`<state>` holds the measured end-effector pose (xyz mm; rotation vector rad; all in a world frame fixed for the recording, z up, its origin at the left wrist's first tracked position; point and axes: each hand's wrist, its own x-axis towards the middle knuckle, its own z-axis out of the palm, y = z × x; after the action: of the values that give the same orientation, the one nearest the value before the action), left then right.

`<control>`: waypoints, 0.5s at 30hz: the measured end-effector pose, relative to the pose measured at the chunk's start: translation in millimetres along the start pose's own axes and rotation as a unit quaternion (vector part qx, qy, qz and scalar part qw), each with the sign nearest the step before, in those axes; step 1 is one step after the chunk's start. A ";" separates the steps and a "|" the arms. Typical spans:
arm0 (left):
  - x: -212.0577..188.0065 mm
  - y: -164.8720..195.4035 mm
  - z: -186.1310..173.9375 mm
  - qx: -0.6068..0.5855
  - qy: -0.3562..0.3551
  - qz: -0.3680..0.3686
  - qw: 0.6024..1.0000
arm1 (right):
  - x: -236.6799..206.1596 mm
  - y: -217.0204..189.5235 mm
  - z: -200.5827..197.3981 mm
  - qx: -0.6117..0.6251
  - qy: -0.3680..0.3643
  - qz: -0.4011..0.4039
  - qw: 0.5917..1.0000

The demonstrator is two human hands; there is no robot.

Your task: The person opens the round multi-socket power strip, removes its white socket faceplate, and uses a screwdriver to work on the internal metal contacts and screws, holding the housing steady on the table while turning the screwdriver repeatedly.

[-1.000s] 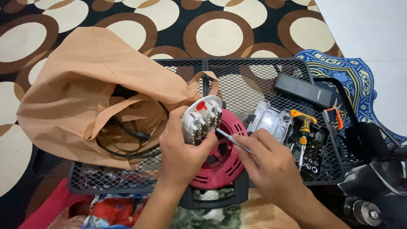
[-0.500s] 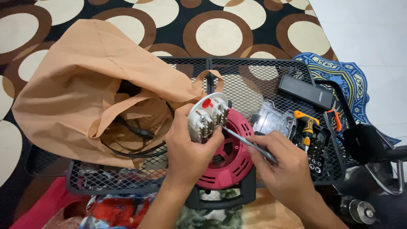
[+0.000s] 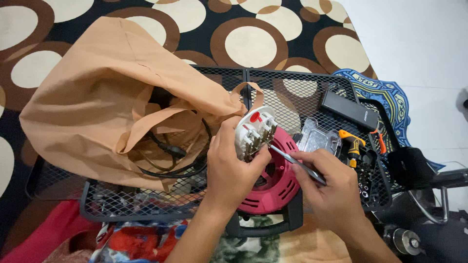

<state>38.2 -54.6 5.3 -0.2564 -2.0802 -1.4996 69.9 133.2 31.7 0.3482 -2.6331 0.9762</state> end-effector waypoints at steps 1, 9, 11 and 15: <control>0.5 -0.2 -0.7 -0.007 -0.001 -0.009 1.000 | 0.8 -0.4 0.2 0.003 -0.003 0.003 1.000; 1.2 -2.4 -3.5 -0.022 0.000 -0.017 1.000 | -1.5 3.2 -1.0 0.040 -0.009 0.058 0.997; 1.2 -3.5 -4.5 -0.027 -0.002 -0.023 0.999 | -4.9 4.7 -2.3 0.048 0.001 0.083 0.995; 1.1 -3.5 -4.3 -0.028 -0.004 -0.027 0.999 | -10.1 8.0 -2.9 0.056 0.009 0.087 0.995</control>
<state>37.1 -60.0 4.0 -0.2290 -2.0687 -1.5930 77.2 142.3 25.4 0.1370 -2.6338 1.1789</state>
